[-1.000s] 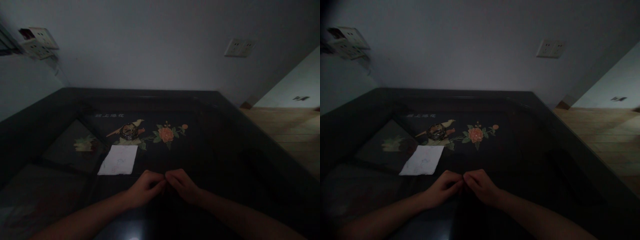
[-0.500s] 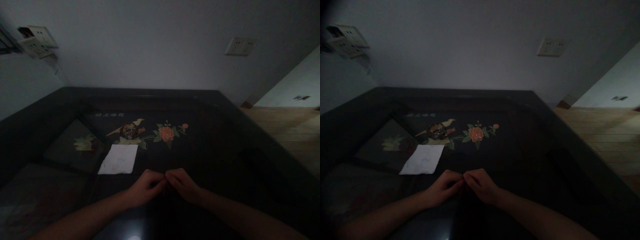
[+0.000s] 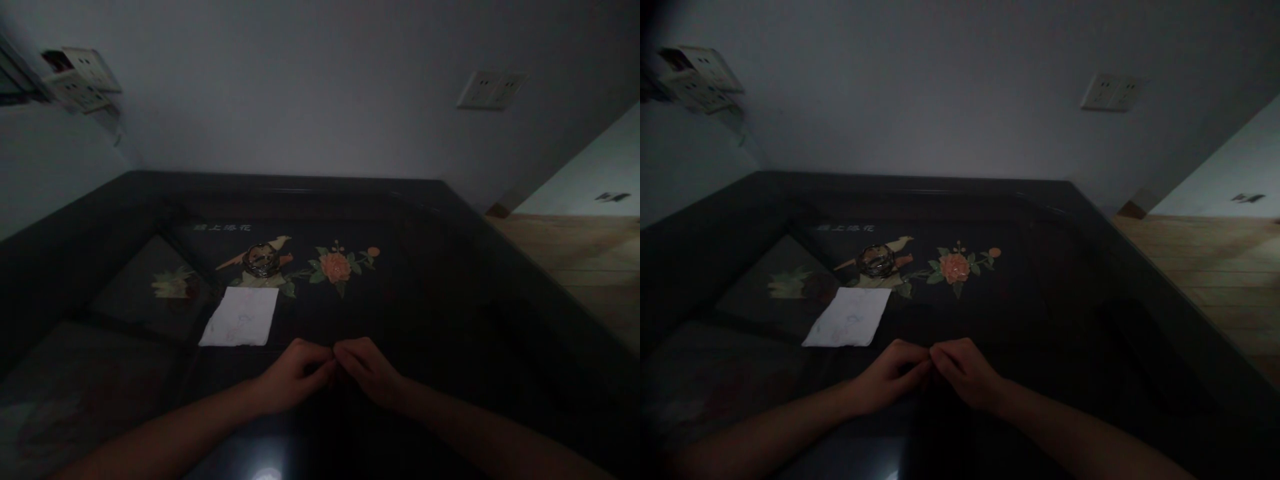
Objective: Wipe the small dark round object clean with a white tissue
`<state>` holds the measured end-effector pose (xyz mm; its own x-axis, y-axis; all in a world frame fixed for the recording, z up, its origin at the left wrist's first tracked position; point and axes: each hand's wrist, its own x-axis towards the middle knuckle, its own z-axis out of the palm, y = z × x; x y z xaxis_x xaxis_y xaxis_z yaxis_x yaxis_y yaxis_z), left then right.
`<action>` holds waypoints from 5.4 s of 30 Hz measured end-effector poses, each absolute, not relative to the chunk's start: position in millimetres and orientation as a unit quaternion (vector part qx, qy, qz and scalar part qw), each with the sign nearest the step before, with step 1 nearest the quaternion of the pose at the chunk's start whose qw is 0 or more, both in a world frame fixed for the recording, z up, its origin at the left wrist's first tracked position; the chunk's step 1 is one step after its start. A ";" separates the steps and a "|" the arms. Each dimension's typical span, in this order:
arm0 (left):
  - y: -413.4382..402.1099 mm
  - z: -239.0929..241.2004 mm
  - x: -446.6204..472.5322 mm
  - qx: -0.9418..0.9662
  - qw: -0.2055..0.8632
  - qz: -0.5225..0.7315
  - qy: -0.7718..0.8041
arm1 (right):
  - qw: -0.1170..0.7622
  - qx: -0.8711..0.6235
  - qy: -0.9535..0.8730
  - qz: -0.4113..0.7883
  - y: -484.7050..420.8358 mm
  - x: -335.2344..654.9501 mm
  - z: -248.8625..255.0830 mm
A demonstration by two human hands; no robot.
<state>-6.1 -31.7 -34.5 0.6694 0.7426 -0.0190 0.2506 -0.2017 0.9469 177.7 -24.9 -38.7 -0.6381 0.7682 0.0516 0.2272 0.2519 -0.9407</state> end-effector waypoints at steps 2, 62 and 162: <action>-31.2 -34.4 -6.1 0.742 0.533 0.231 0.334 | 0.265 -0.332 -0.748 0.511 -24.5 177.4 -37.9; -27.4 -28.1 -3.7 0.750 0.527 0.246 0.315 | 0.274 -0.324 -0.742 0.518 -24.4 178.5 -38.8; -30.6 -29.7 -3.7 0.759 0.510 0.242 0.324 | 0.275 -0.322 -0.753 0.504 -25.9 177.3 -34.0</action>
<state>-3.7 -30.6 -29.7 0.6733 0.7385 0.0363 0.2450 -0.2692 0.9314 177.3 -25.9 -34.0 -0.6412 0.7622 0.0887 0.2081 0.2840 -0.9360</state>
